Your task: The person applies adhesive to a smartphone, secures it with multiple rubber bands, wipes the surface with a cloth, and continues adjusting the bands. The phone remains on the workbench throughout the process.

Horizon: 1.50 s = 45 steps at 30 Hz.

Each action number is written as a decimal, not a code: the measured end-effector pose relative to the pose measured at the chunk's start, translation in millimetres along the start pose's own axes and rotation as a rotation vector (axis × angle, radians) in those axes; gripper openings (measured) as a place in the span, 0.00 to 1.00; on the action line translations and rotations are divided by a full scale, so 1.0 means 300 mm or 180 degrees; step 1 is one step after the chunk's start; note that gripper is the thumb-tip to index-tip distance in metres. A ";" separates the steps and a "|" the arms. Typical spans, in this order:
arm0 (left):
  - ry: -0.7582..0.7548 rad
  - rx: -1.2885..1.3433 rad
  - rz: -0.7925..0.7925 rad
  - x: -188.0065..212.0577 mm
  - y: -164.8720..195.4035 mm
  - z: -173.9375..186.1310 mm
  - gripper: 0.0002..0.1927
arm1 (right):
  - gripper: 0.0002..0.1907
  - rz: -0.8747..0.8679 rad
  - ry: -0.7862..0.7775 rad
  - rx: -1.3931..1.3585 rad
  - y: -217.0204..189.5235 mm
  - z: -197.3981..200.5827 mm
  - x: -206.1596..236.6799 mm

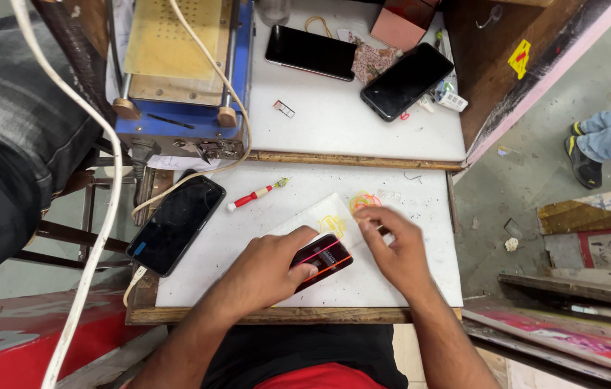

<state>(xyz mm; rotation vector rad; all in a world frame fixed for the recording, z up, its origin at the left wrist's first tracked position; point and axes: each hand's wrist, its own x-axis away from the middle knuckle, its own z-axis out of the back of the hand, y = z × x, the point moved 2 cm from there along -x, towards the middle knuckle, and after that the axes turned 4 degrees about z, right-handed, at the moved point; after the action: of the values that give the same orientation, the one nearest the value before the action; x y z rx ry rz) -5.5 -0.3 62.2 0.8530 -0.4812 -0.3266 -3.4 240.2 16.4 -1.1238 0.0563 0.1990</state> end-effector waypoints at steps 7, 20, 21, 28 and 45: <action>0.0221 -0.0290 0.0134 -0.119 -0.036 -0.034 0.25 | 0.18 -0.0960 -0.0661 -0.1649 0.109 -0.108 0.047; 0.1474 -0.2205 0.0877 -0.180 -0.225 0.054 0.12 | 0.20 -0.1227 -0.0381 -0.2026 0.132 -0.084 0.028; 0.1547 -0.2057 0.0723 -0.179 -0.202 0.066 0.15 | 0.19 -0.1201 -0.0338 -0.2111 0.138 -0.081 0.029; 0.1815 -0.1585 -0.0021 -0.305 -0.004 0.115 0.15 | 0.21 -0.1127 -0.0163 -0.2451 0.146 -0.065 0.030; 0.1483 -0.1255 -0.0435 -0.981 0.437 0.214 0.20 | 0.22 -0.1136 -0.0404 -0.2299 0.117 -0.025 0.040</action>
<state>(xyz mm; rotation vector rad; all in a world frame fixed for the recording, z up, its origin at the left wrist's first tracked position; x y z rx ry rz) -277.1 175.0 120.5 0.5508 0.0775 -0.3220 2.2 249.7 -19.9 -1.8115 -0.3538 -0.0402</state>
